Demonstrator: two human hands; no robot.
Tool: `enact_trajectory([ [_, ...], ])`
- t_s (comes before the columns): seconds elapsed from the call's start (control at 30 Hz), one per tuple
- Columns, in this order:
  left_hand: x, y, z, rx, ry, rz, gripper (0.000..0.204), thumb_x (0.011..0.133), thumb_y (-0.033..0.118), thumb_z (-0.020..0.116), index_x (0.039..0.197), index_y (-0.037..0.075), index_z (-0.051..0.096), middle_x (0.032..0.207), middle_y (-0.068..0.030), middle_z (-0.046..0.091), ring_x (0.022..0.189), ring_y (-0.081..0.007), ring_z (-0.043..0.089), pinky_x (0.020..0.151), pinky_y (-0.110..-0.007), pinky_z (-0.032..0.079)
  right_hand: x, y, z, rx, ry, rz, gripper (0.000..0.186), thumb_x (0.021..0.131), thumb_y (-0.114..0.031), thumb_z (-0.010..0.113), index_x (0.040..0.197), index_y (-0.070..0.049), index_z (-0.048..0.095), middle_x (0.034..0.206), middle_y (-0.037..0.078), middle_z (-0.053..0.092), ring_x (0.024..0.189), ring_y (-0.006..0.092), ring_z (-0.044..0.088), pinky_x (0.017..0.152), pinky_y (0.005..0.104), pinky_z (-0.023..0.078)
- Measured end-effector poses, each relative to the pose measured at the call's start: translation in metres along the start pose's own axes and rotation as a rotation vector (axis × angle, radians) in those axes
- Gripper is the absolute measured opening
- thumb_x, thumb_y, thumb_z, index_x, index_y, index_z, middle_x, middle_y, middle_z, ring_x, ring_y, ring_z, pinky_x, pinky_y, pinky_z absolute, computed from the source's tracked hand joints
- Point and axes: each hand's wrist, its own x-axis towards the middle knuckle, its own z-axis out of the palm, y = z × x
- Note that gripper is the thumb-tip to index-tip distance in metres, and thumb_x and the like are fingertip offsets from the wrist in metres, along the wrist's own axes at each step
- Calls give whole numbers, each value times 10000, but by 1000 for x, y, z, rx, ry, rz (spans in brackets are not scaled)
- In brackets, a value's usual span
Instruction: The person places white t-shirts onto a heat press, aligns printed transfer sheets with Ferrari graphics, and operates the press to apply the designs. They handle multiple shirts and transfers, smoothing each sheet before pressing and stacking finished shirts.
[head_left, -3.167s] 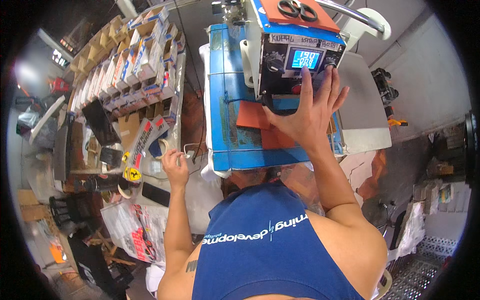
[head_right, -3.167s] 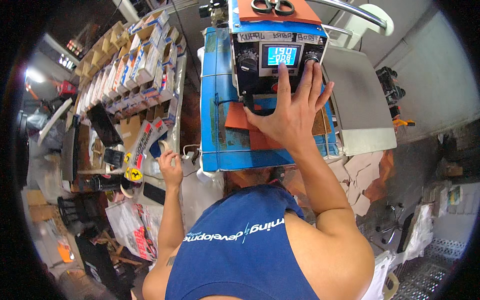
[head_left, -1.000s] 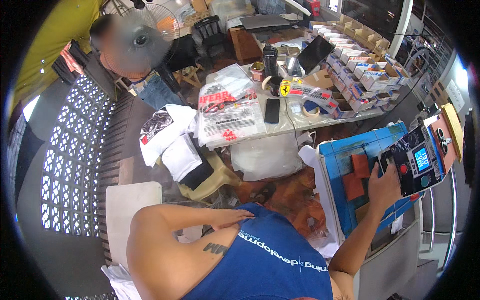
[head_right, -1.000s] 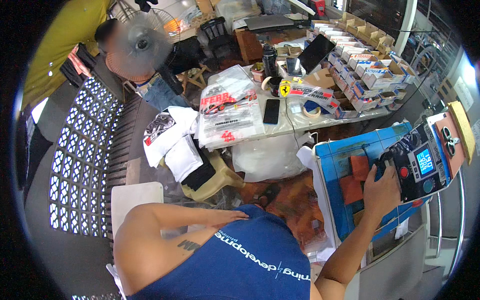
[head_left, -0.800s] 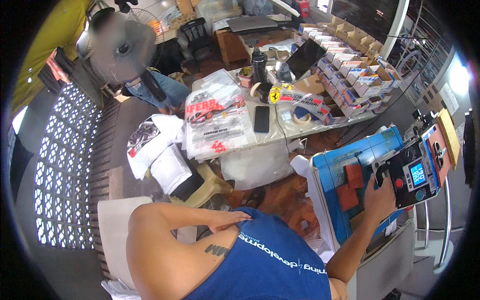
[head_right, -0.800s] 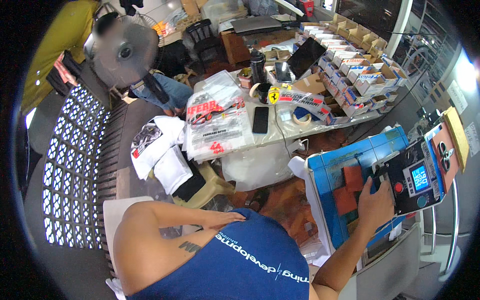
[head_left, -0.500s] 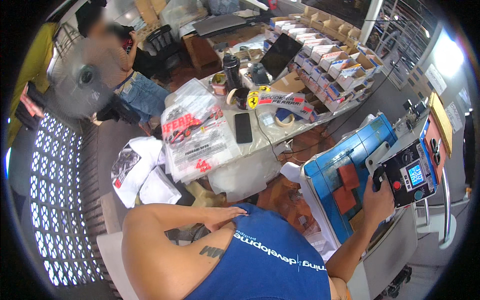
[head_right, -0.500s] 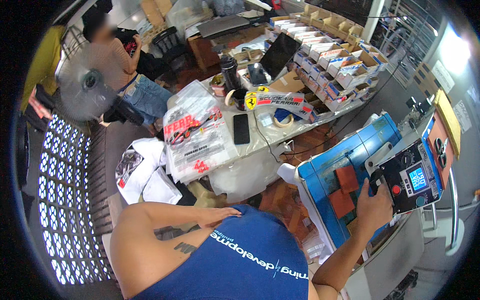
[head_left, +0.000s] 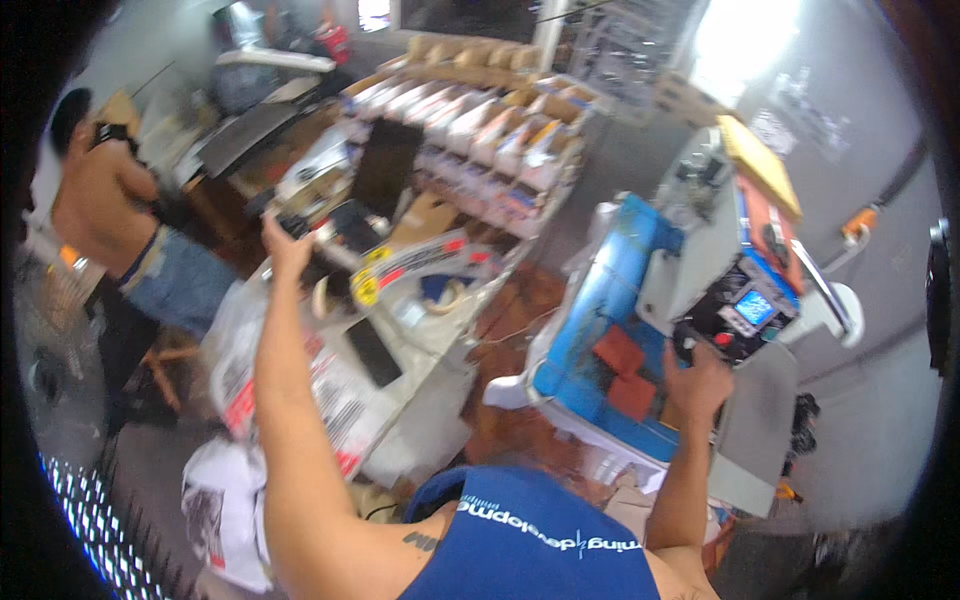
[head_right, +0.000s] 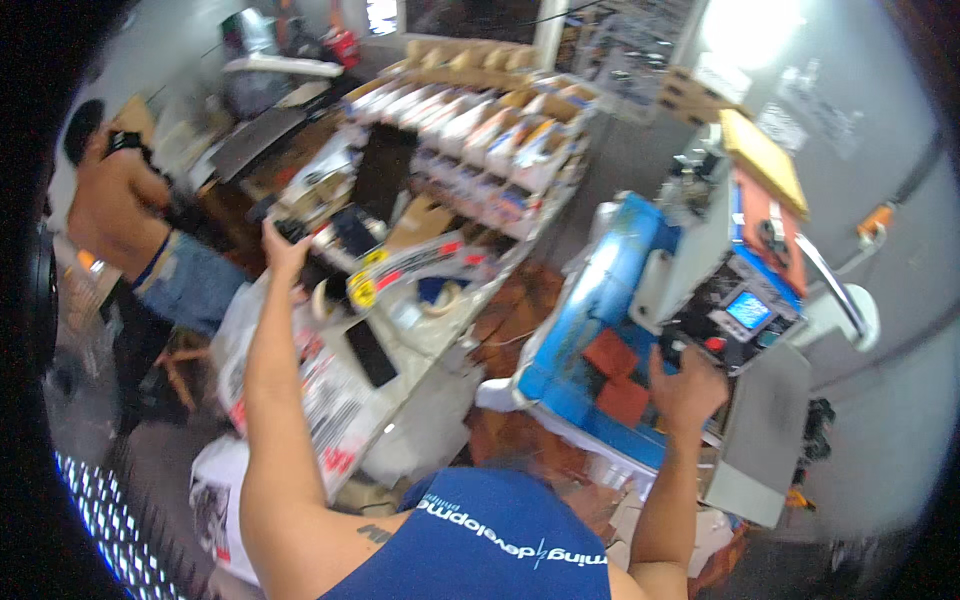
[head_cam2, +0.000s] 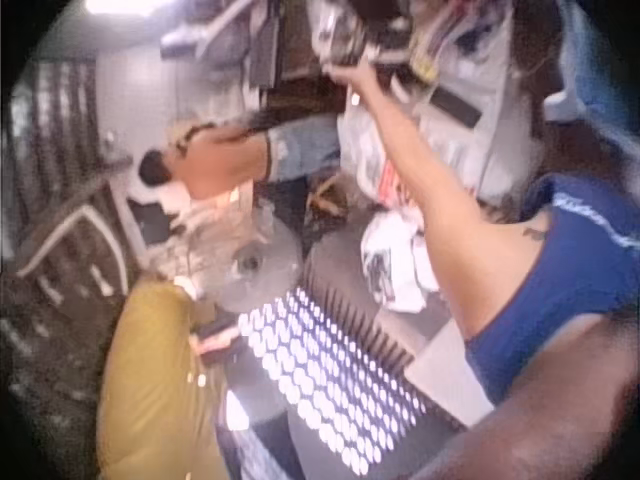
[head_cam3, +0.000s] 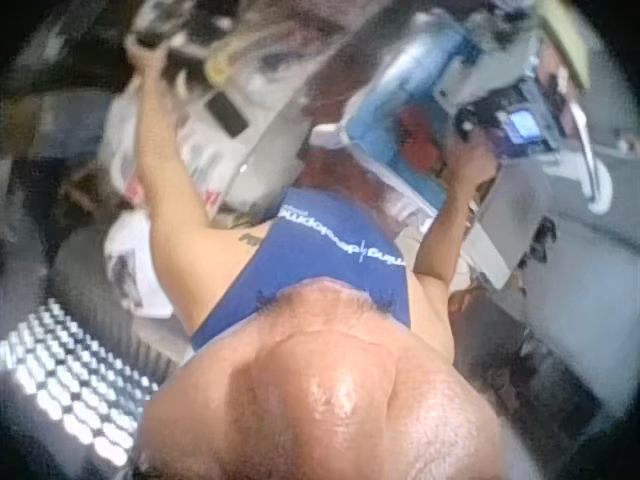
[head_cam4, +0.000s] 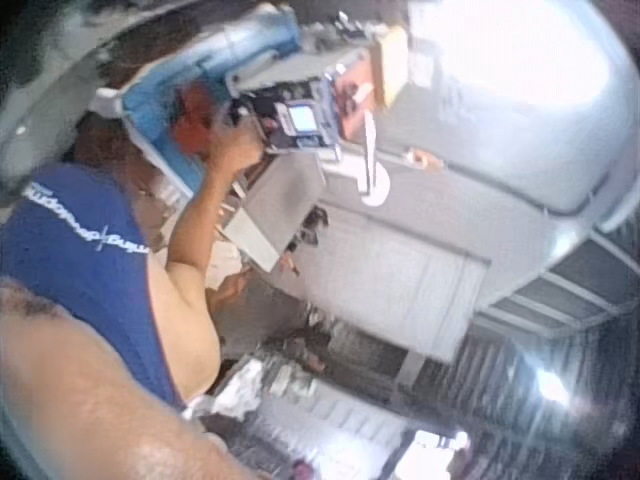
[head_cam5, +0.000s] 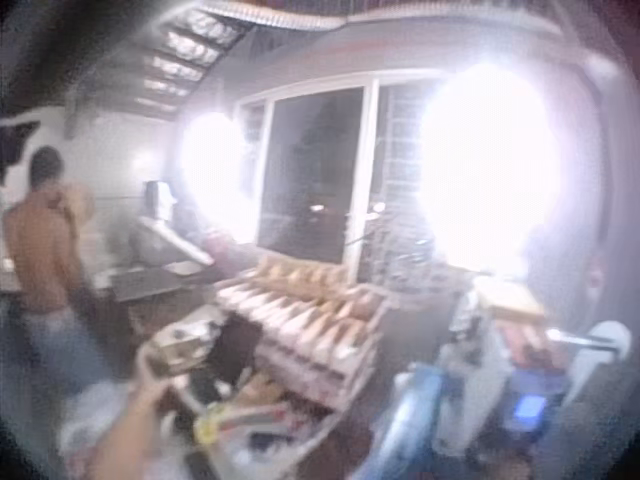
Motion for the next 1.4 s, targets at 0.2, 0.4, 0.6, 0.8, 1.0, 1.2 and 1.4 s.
enact_trajectory([
  [0.2, 5, 25, -1, 109, -45, -66, 821, 671, 178, 921, 1375, 27, 528, 1353, -222, 596, 1289, -393, 544, 1097, -443, 421, 1, 5, 0, 26, 4, -31, 372, 759, -409, 815, 742, -78, 647, 717, 134, 695, 646, 353, 689, 630, 464, 543],
  [0.4, -6, 124, -84, 149, -67, 244, 832, 694, 122, 900, 1421, 87, 497, 1334, -185, 573, 1259, -396, 546, 1065, -458, 437, -2, 5, 1, 65, 68, -33, 361, 748, -410, 815, 732, -92, 645, 697, 110, 691, 635, 316, 693, 632, 431, 543],
  [0.6, -40, 273, -179, 2, -172, 627, 695, 643, 90, 893, 1272, 55, 601, 1169, -112, 576, 1115, -306, 590, 994, -392, 459, 3, 6, -10, 227, -7, 8, 343, 762, -374, 802, 914, -79, 716, 867, 133, 730, 810, 327, 709, 797, 450, 542],
  [0.8, -146, 418, -177, -731, -803, 767, 910, 520, 606, 955, 1140, 39, 605, 1080, -73, 561, 979, -211, 586, 860, -344, 491, -51, -6, -96, 913, -153, -203, 832, 684, -350, 915, 1366, -39, 554, 1405, 203, 541, 1351, 436, 469, 1104, 484, 407],
  [1.0, -399, 556, -132, -1051, -1054, 1155, 982, 534, 692, 919, 1176, 48, 548, 1033, -144, 599, 984, -298, 606, 844, -424, 501, -172, 79, -168, 1459, -142, 191, 1040, 625, -259, 962, 1478, -40, 409, 1396, 187, 551, 1300, 375, 547, 1107, 447, 421],
  [1.2, -622, 673, -134, -1151, -1518, 1795, 800, 591, 436, 962, 1198, 10, 661, 1227, -210, 657, 1065, -400, 669, 896, -469, 550, -350, 245, -246, 1291, -250, 532, 945, 596, -223, 938, 1396, -30, 472, 1219, 195, 644, 1142, 327, 643, 996, 410, 488],
  [1.4, -823, 756, -111, -1486, -1711, 1847, 579, 633, 281, 920, 1100, 29, 687, 1086, -165, 697, 896, -347, 695, 806, -418, 575, -453, 346, -291, 994, -29, 896, 934, 622, -252, 942, 1396, -7, 480, 1200, 198, 653, 1094, 339, 662, 975, 399, 523],
])
